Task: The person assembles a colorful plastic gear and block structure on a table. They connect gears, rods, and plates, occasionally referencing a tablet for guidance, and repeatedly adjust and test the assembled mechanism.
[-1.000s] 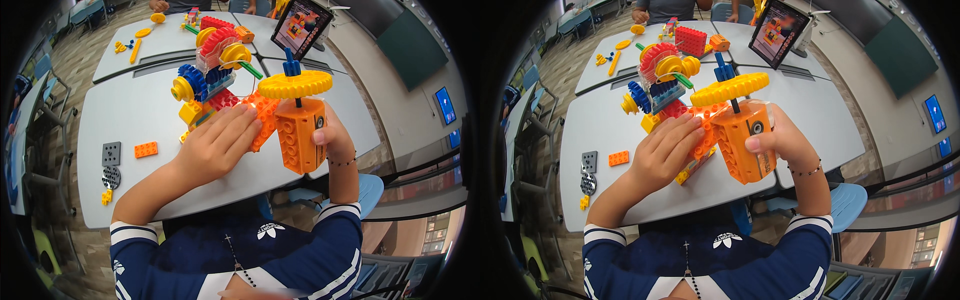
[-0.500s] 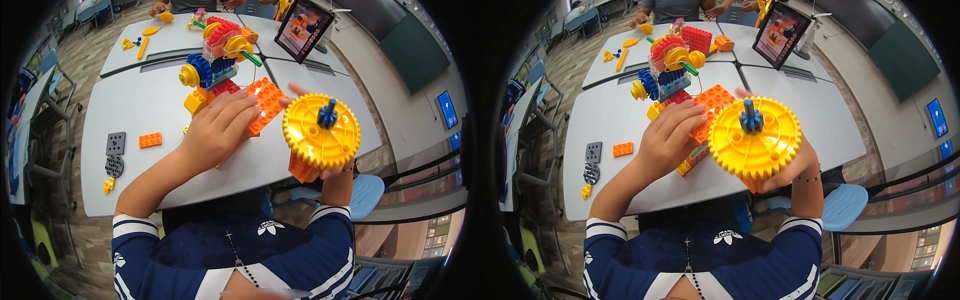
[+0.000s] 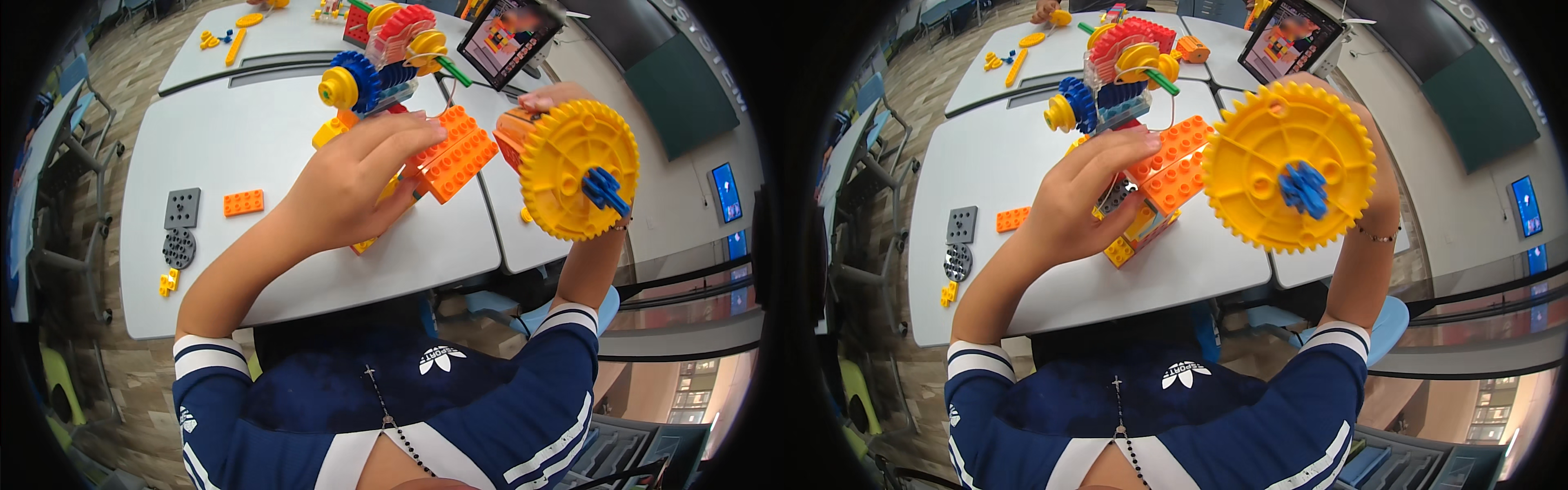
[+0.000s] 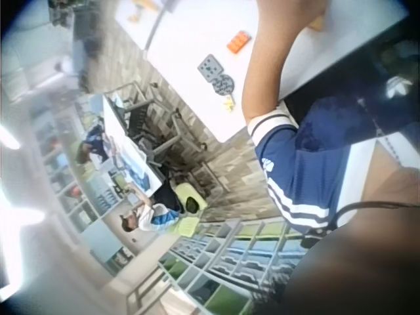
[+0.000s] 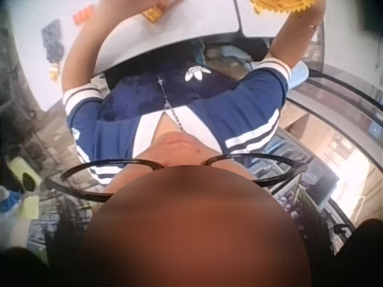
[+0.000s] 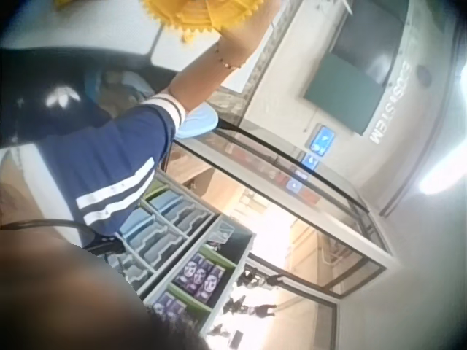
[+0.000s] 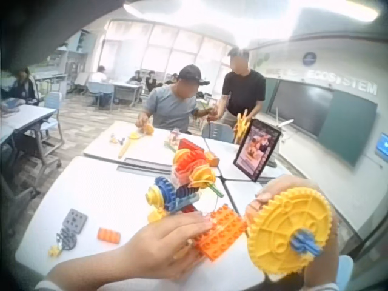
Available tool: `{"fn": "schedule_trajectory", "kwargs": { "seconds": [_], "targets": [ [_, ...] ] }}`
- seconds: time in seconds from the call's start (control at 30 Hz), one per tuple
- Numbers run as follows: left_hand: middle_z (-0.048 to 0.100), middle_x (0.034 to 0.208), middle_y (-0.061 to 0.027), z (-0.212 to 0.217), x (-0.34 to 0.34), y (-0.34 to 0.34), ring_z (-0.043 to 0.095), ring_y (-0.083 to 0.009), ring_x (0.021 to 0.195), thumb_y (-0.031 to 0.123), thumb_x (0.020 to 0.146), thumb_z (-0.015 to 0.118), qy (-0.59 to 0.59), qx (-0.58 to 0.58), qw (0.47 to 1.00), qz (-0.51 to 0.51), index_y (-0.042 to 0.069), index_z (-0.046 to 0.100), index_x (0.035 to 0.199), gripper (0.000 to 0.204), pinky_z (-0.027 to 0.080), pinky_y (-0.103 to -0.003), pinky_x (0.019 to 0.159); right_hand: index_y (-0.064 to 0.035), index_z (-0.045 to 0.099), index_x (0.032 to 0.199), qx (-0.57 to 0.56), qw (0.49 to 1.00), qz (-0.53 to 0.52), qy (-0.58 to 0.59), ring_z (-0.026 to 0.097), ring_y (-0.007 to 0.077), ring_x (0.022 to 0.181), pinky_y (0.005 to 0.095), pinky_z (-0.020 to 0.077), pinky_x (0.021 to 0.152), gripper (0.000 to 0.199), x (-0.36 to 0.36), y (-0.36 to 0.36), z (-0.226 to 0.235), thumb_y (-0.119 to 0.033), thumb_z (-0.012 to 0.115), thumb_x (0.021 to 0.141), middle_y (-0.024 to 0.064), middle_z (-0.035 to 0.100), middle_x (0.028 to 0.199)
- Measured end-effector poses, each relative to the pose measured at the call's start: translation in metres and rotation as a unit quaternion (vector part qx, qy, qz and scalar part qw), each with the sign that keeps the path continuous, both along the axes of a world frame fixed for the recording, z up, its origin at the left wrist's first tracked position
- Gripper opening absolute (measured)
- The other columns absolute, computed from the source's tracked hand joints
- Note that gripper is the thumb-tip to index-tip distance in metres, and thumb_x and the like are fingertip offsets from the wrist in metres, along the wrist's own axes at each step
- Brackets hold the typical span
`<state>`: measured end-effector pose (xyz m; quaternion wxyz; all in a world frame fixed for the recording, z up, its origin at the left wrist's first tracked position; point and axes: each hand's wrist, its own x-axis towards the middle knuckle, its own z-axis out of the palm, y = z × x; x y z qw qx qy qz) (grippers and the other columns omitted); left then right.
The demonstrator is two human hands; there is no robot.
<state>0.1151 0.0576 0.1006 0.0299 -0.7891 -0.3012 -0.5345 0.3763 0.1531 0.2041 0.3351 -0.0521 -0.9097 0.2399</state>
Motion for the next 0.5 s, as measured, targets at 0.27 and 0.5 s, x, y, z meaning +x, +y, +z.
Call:
{"fn": "schedule_trajectory", "kwargs": {
  "seconds": [0.27,0.5],
  "targets": [
    [0.063,0.109,-0.0137,-0.009,-0.011,0.003,0.064,-0.0272,0.097,0.002,0.072,0.074,-0.046,0.002,0.999,-0.022,0.003,0.059,0.107,0.038,0.054,-0.034,0.084,0.0020,0.055,0.126,0.047,0.985,0.004,-0.164,0.064,0.0185,0.108,0.0322,0.0486,0.096,0.079,-0.023,0.018,0.024,-0.028,0.090,0.062,0.0110,0.066,0.119],
    [0.064,0.106,-0.0083,-0.026,-0.008,0.019,0.065,-0.0239,0.095,0.014,0.071,0.083,-0.049,0.095,0.994,0.004,0.007,0.063,0.103,0.038,0.055,-0.031,0.078,0.0017,0.055,0.128,0.057,0.979,0.039,-0.194,0.063,0.0190,0.111,0.0320,0.0473,0.098,0.076,-0.032,0.011,0.041,-0.022,0.090,0.064,0.0100,0.065,0.122]
  ]
}}
